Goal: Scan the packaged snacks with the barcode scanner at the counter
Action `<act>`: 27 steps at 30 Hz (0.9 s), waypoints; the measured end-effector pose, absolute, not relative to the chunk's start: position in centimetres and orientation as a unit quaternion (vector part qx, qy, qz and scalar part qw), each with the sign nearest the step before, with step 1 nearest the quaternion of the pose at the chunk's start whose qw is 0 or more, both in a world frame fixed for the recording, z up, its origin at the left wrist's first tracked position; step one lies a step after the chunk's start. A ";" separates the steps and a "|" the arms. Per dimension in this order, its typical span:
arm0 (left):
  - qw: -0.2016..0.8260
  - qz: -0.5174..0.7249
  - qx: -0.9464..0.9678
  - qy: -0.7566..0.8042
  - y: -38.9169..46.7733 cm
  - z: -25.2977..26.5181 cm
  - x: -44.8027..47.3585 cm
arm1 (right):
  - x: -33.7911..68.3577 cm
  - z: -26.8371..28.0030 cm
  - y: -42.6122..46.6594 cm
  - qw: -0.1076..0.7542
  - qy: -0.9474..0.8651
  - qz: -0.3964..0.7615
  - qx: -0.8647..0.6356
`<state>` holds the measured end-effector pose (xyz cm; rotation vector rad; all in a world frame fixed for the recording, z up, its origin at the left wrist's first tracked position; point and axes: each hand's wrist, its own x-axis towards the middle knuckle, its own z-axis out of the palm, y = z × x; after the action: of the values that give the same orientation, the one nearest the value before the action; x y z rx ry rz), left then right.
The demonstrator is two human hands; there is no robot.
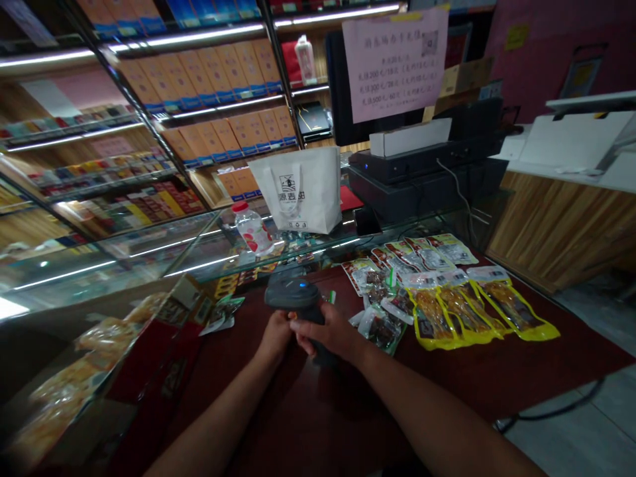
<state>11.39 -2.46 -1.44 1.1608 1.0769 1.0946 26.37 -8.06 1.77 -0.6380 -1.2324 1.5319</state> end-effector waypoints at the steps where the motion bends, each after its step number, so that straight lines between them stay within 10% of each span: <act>1: 0.585 0.467 0.477 0.460 -2.8 -1.2 10.6 | 26.5 1.7 -8.0 0.522 -0.502 0.632 -0.276; 27: 0.617 0.562 0.366 0.412 -2.9 -1.6 7.5 | 27.0 -0.9 -6.4 0.560 -0.434 0.465 -0.531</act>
<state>7.55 -2.89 -1.62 0.8437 0.9490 1.2940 27.00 -6.40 -0.94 -1.2518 -1.0225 1.0952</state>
